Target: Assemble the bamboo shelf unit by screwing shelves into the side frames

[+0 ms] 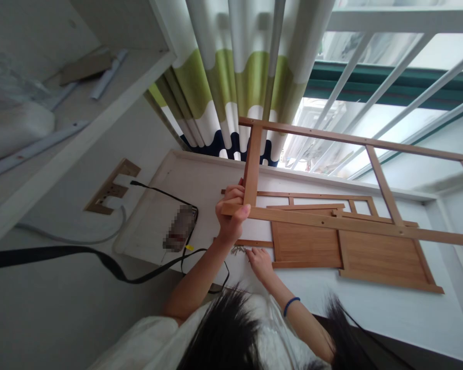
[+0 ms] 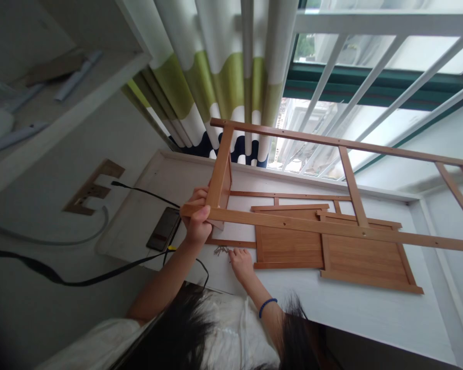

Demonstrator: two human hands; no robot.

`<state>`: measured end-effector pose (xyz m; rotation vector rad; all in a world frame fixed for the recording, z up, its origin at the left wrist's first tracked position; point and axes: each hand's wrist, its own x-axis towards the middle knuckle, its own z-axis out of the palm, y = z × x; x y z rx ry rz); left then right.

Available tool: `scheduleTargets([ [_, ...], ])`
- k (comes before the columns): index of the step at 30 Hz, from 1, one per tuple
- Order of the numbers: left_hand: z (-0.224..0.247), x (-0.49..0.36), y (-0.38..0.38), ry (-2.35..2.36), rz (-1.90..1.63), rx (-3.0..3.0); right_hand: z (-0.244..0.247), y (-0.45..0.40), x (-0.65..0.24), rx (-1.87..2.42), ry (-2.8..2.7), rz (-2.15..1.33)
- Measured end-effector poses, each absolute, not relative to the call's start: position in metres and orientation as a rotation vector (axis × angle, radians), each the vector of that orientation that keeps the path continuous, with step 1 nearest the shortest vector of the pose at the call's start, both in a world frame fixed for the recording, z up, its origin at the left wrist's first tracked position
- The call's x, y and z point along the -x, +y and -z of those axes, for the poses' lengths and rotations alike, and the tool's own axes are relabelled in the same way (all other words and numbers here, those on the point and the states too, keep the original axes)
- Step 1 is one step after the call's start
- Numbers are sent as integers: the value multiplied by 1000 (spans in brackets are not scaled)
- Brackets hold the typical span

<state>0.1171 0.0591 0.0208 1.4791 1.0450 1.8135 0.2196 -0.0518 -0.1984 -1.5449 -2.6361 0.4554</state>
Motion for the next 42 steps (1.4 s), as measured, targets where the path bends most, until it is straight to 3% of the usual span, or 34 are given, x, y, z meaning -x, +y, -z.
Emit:
scheduleTargets([
  [27, -17, -129, 33, 1174, -1787, -1472, 202, -89, -234, 1646, -2145, -150],
  [36, -18, -135, 31, 1135, -1807, -1497, 109, -101, -279, 1334, -1927, -184],
  [42, -21, -130, 25, 1144, -1765, -1514, -16, -52, -314, 1025, -1773, -147],
])
